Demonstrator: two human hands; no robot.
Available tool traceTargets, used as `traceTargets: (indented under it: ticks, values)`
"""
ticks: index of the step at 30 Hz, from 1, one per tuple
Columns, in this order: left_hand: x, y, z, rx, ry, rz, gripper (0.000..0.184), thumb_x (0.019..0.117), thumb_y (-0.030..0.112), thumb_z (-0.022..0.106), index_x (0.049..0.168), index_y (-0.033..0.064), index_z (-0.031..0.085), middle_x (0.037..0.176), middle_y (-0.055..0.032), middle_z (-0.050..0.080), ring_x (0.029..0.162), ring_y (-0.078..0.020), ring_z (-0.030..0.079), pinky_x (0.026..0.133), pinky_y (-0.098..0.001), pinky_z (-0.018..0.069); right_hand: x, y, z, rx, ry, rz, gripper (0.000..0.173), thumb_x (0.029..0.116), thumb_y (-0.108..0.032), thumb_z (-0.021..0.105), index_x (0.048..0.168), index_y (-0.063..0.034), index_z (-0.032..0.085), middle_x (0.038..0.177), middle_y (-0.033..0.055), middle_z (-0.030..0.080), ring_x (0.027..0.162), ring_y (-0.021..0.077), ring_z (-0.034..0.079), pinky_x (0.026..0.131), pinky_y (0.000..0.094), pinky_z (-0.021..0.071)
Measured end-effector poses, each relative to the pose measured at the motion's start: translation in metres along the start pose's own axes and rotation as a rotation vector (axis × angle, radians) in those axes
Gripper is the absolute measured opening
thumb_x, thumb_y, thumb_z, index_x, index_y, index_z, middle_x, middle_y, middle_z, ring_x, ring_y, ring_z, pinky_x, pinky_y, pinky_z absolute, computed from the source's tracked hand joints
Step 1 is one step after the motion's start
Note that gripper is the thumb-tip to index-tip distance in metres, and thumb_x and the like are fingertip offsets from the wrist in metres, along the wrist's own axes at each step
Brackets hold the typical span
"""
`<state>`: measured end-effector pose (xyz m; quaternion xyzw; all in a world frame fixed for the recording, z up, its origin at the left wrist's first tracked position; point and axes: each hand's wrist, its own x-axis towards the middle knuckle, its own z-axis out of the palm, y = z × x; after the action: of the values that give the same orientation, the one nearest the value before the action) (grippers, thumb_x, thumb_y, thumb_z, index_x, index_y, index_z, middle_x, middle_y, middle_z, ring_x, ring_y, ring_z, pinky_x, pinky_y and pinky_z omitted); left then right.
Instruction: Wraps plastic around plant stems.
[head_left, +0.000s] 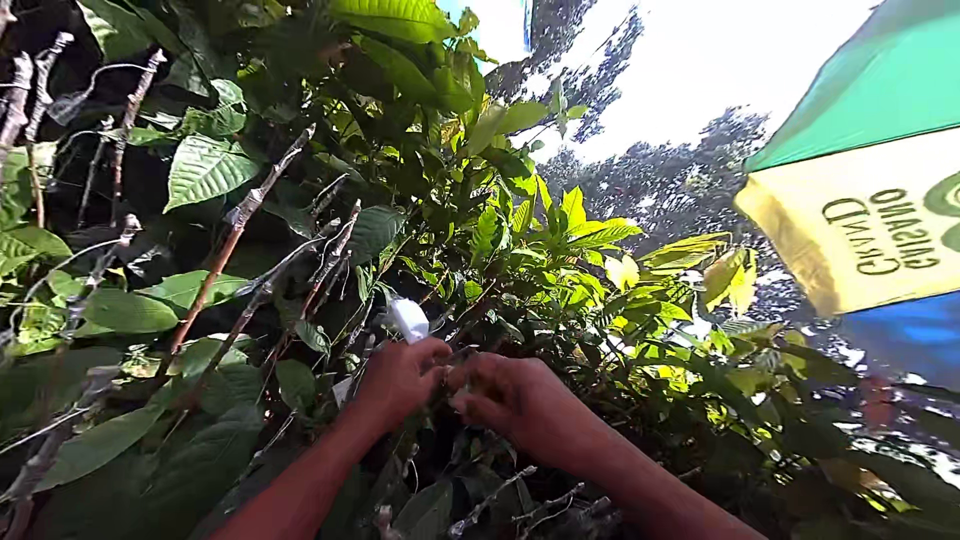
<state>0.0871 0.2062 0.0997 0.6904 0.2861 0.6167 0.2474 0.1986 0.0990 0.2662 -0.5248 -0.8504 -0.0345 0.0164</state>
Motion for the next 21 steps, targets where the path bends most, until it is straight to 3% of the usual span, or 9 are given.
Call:
traceTargets:
  ticks: [2, 4, 6, 8, 10, 12, 14, 16, 21]
  values:
    - [-0.004, 0.006, 0.013, 0.011, -0.032, 0.059, 0.026, 0.0981, 0.026, 0.065, 0.115, 0.0097, 0.075, 0.099, -0.0137, 0.074, 0.086, -0.0289, 0.072, 0.081, -0.0540, 0.0576, 0.015, 0.013, -0.017, 0.114, 0.054, 0.024, 0.028, 0.1047, -0.018, 0.058, 0.130, -0.0081, 0.064, 0.108, 0.0025, 0.073, 0.086, 0.0065, 0.067, 0.076, 0.0276, 0.0549]
    - [-0.003, 0.004, 0.014, 0.046, -0.019, 0.093, 0.027, 0.0992, 0.032, 0.064, 0.111, 0.0110, 0.076, 0.101, -0.0111, 0.075, 0.087, -0.0268, 0.072, 0.082, -0.0523, 0.0580, 0.019, 0.037, -0.019, -0.193, 0.055, 0.100, 0.036, 0.1025, -0.014, 0.060, 0.138, -0.0107, 0.059, 0.124, 0.0063, 0.071, 0.112, 0.0211, 0.067, 0.098, 0.0465, 0.0536]
    - [0.001, 0.002, 0.003, 0.038, 0.021, 0.062, 0.030, 0.0997, 0.035, 0.063, 0.110, 0.0105, 0.076, 0.098, -0.0093, 0.075, 0.082, -0.0245, 0.071, 0.078, -0.0511, 0.0574, 0.003, 0.030, 0.004, -0.363, 0.150, 0.029, 0.029, 0.0975, -0.015, 0.064, 0.126, -0.0078, 0.067, 0.104, 0.0123, 0.075, 0.100, 0.0340, 0.070, 0.089, 0.0560, 0.0538]
    - [0.001, 0.002, 0.002, 0.011, 0.036, 0.025, 0.028, 0.0993, 0.034, 0.064, 0.115, 0.0124, 0.074, 0.095, -0.0071, 0.075, 0.081, -0.0228, 0.071, 0.077, -0.0501, 0.0580, -0.009, 0.008, 0.016, -0.196, 0.218, -0.093, 0.021, 0.0983, -0.021, 0.065, 0.115, -0.0081, 0.070, 0.086, 0.0048, 0.073, 0.075, 0.0188, 0.070, 0.071, 0.0388, 0.0591]
    - [-0.002, 0.009, 0.011, -0.013, 0.019, 0.045, 0.027, 0.0983, 0.028, 0.064, 0.116, 0.0105, 0.075, 0.095, -0.0118, 0.074, 0.082, -0.0275, 0.072, 0.078, -0.0541, 0.0580, -0.002, 0.006, 0.001, 0.022, 0.156, -0.088, 0.026, 0.1034, -0.020, 0.059, 0.125, -0.0098, 0.068, 0.104, 0.0012, 0.075, 0.087, 0.0079, 0.070, 0.079, 0.0294, 0.0586]
    - [-0.004, 0.012, 0.015, 0.010, -0.005, 0.105, 0.027, 0.0989, 0.032, 0.065, 0.112, 0.0117, 0.076, 0.098, -0.0112, 0.074, 0.080, -0.0257, 0.071, 0.077, -0.0516, 0.0586, 0.007, 0.023, -0.012, -0.183, 0.129, -0.010, 0.035, 0.1047, -0.014, 0.053, 0.139, -0.0138, 0.061, 0.120, 0.0060, 0.072, 0.106, 0.0196, 0.070, 0.092, 0.0435, 0.0566]
    - [-0.004, 0.012, 0.011, 0.023, 0.005, 0.164, 0.028, 0.0972, 0.035, 0.066, 0.107, 0.0115, 0.077, 0.094, -0.0097, 0.074, 0.074, -0.0240, 0.068, 0.071, -0.0494, 0.0567, 0.003, 0.036, 0.004, -0.446, 0.240, -0.047, 0.028, 0.1003, -0.013, 0.059, 0.126, -0.0089, 0.068, 0.105, 0.0136, 0.075, 0.096, 0.0347, 0.073, 0.081, 0.0547, 0.0581]
    - [-0.004, 0.011, 0.010, 0.020, 0.021, 0.214, 0.027, 0.0980, 0.035, 0.065, 0.114, 0.0157, 0.076, 0.091, -0.0056, 0.073, 0.071, -0.0193, 0.067, 0.068, -0.0440, 0.0568, -0.005, 0.040, 0.019, -0.490, 0.333, -0.101, 0.018, 0.0987, -0.016, 0.063, 0.112, -0.0056, 0.070, 0.088, 0.0136, 0.073, 0.076, 0.0331, 0.073, 0.066, 0.0520, 0.0597]
    - [-0.007, 0.009, 0.017, 0.002, 0.087, 0.260, 0.024, 0.0990, 0.031, 0.063, 0.112, 0.0177, 0.077, 0.091, -0.0059, 0.073, 0.073, -0.0185, 0.068, 0.069, -0.0432, 0.0571, -0.027, 0.038, 0.016, -0.184, 0.241, 0.036, 0.022, 0.0990, -0.018, 0.062, 0.112, -0.0051, 0.074, 0.086, 0.0098, 0.072, 0.072, 0.0200, 0.067, 0.071, 0.0390, 0.0574]
